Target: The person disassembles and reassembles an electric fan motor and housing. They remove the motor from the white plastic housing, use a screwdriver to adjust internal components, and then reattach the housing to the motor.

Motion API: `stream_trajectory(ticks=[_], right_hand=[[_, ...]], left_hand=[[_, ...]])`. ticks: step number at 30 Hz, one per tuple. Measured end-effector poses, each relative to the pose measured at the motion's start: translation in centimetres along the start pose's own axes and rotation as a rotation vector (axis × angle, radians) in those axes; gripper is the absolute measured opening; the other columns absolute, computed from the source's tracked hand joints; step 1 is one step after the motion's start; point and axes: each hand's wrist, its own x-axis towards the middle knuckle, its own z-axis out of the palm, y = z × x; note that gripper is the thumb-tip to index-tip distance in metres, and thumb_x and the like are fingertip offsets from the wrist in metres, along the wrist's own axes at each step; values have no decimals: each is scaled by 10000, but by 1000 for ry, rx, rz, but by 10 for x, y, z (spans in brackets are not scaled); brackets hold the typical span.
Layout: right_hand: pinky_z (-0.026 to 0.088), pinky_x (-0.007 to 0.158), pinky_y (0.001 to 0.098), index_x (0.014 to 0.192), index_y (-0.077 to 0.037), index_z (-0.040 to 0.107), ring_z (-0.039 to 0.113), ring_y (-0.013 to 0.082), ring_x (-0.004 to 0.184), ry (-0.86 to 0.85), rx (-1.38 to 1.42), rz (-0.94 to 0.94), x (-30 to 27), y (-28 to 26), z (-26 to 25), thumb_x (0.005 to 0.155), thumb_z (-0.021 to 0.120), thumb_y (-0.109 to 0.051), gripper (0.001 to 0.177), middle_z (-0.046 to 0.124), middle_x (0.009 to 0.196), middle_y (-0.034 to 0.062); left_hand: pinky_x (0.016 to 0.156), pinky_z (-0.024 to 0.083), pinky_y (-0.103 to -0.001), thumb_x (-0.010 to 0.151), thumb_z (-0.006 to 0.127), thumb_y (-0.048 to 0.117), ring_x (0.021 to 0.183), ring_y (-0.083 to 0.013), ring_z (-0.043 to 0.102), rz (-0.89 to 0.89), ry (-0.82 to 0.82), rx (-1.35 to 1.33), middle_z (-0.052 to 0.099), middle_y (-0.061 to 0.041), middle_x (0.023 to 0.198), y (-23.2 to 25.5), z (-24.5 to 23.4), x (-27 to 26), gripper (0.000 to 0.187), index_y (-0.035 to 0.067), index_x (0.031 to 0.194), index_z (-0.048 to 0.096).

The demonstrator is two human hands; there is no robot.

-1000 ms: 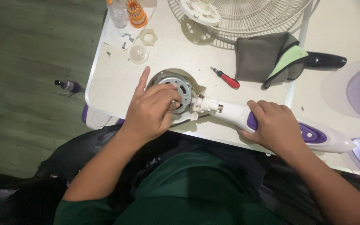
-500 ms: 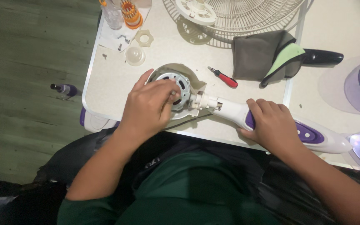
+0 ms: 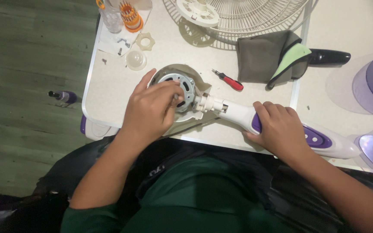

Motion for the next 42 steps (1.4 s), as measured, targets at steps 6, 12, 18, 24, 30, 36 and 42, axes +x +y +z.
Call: stream_trajectory(ticks=[6,12,18,24,30,36,42], right_hand=[[523,864,446,1238,-46,628,682,305,997,-28,27,10,2,2,-2,641,863,-448,758,690,1087,141],[503,913,459,1268,-35,611,647,328,1079,-25,31,-14,3,-2,-10,636,844,-502,821,667,1141,160],[459,989,497,1352,-26,545,579,395,1154,96,228,-167,14,-20,-25,676,818,-564,906,623,1248,230],[519,873,458,1381,-76,522,660,365,999,-65,390,-51,57,-57,-5,720,843,-437,818,695,1052,166],[559,765,414,1199,-118,678,714,301,871,-84,541,83,72,-55,11,694,841,-318,567,731,950,129],[557,781,404,1154,-85,715,717,302,888,-144,642,31,73,-45,16,696,830,-300,519,747,1015,134],[560,784,401,1162,-99,726,716,309,881,-183,640,34,62,-45,7,687,831,-291,523,746,1021,130]], left_hand=[[1232,253,-654,871,711,18,1070,-222,718,81,-2,30,744,-71,1027,-5,-1,-7,108,89,944,675],[1236,312,-625,877,737,39,1132,-223,695,128,-3,-6,714,-39,976,-12,2,-13,129,103,980,692],[1221,365,-579,856,740,37,1151,-226,688,108,27,-32,720,-43,1002,-13,7,-20,168,112,999,693],[1229,379,-574,852,743,24,1201,-257,666,120,63,-49,707,-58,1092,-20,12,-24,232,113,1061,694],[1239,420,-567,849,796,73,1357,-358,573,145,175,-111,614,-106,1333,-40,26,-39,363,104,1183,658],[1243,397,-593,816,895,267,1395,-401,510,251,226,-74,511,-146,1459,-55,42,-53,691,147,1380,516],[1186,399,-530,659,933,485,1365,-475,431,344,291,-63,323,-262,1547,-67,47,-59,1196,112,1567,250]])
